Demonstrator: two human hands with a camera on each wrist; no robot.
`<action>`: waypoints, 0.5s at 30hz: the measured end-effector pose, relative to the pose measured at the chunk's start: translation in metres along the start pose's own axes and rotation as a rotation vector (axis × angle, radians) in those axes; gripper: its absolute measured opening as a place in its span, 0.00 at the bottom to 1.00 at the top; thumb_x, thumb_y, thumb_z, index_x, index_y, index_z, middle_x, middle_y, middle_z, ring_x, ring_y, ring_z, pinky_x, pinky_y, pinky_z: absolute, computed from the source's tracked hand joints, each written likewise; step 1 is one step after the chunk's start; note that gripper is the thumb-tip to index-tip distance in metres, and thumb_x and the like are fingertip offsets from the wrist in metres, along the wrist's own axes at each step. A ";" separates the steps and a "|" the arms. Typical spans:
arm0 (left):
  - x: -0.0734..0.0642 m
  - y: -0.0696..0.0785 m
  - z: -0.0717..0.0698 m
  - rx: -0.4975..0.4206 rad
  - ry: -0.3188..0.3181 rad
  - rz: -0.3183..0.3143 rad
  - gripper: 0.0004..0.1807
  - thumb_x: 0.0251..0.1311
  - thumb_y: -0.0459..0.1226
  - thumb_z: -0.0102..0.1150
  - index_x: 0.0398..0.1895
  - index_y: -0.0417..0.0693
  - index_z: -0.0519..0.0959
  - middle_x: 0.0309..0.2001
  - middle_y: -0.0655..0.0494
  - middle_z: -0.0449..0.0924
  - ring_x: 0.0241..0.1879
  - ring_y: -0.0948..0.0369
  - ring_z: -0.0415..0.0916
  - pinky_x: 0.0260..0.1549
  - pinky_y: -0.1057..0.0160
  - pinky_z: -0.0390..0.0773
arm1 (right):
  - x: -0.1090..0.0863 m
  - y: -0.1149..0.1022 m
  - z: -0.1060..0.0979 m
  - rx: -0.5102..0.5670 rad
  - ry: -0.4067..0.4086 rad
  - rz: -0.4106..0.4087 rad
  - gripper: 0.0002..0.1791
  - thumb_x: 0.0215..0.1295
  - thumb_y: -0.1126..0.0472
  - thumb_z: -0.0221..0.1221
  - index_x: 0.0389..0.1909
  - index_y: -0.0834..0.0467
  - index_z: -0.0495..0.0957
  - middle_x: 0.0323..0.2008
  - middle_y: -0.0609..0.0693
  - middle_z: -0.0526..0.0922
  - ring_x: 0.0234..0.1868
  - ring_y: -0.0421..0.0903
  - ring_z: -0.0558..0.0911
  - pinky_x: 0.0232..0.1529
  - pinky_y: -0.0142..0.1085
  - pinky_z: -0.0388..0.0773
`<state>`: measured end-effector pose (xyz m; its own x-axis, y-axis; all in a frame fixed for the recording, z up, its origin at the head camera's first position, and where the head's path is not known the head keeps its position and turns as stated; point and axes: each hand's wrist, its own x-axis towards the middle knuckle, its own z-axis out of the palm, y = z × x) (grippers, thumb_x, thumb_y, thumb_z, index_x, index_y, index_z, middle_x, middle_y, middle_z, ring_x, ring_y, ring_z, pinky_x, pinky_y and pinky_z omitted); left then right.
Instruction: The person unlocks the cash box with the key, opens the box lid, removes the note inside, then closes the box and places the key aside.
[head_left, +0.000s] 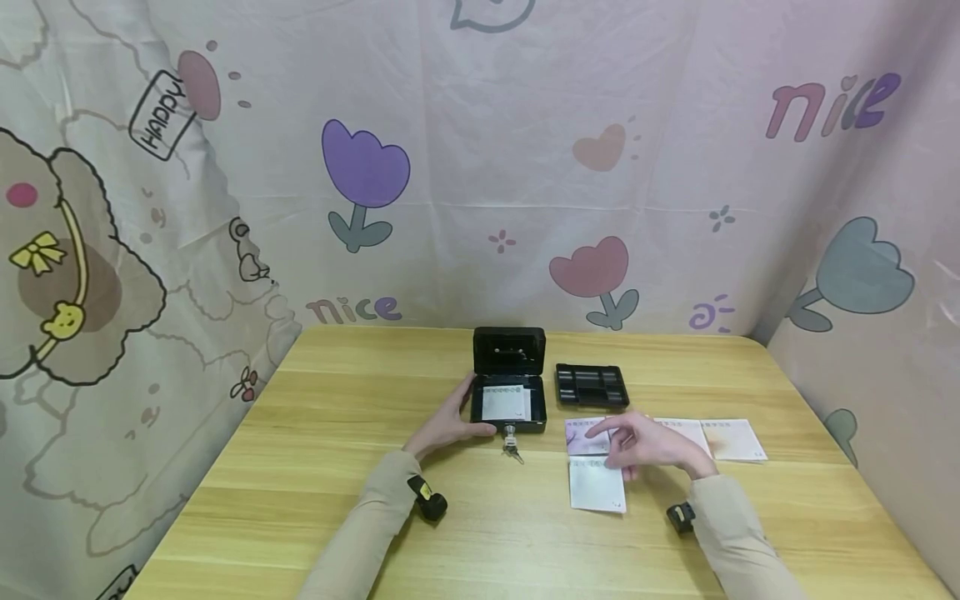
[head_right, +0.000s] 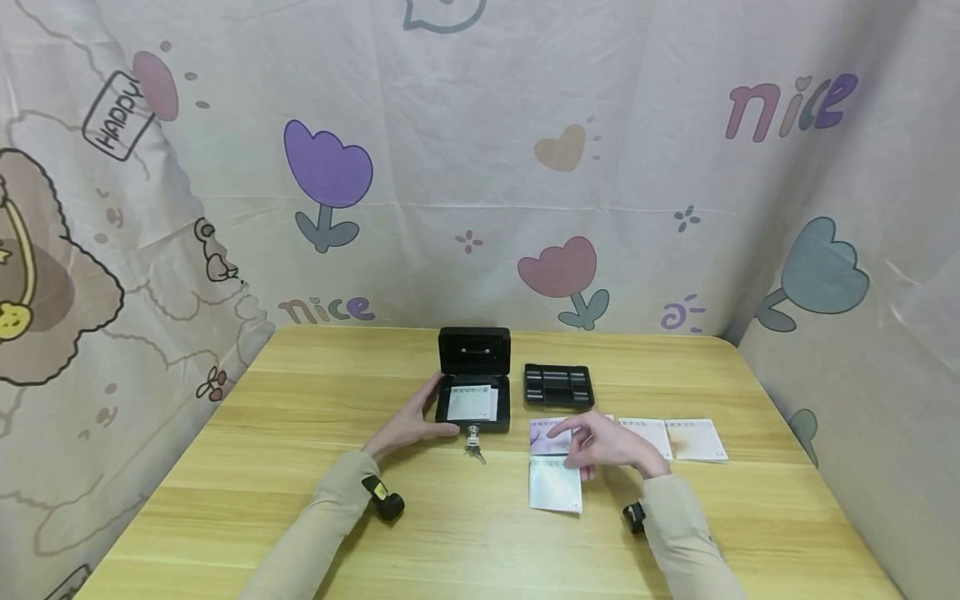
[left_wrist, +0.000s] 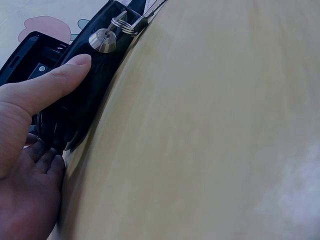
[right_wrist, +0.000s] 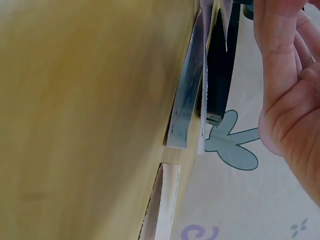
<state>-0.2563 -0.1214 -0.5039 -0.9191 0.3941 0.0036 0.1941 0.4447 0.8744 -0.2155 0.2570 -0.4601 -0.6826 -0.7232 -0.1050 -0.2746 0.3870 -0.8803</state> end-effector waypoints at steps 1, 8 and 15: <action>0.000 0.000 0.000 0.000 0.000 0.000 0.66 0.49 0.46 0.78 0.83 0.50 0.39 0.83 0.46 0.36 0.81 0.43 0.40 0.78 0.37 0.45 | 0.000 0.000 0.001 -0.005 0.004 0.011 0.29 0.61 0.69 0.65 0.62 0.74 0.71 0.25 0.60 0.86 0.18 0.42 0.83 0.21 0.47 0.85; 0.000 0.000 0.000 -0.015 -0.005 0.002 0.66 0.49 0.46 0.78 0.83 0.50 0.39 0.83 0.46 0.35 0.81 0.43 0.39 0.78 0.37 0.44 | 0.001 0.004 0.004 -0.047 0.025 0.040 0.30 0.61 0.70 0.65 0.64 0.73 0.70 0.24 0.54 0.86 0.17 0.39 0.82 0.19 0.42 0.85; 0.001 0.000 0.000 -0.009 -0.003 -0.007 0.66 0.49 0.46 0.78 0.83 0.50 0.39 0.83 0.46 0.36 0.81 0.43 0.40 0.78 0.38 0.45 | 0.002 -0.002 0.007 -0.107 0.066 0.084 0.31 0.59 0.69 0.66 0.64 0.72 0.70 0.25 0.52 0.86 0.15 0.41 0.81 0.16 0.41 0.83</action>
<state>-0.2568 -0.1210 -0.5037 -0.9194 0.3932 -0.0033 0.1851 0.4402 0.8786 -0.2118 0.2514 -0.4619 -0.7481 -0.6481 -0.1423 -0.2828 0.5054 -0.8152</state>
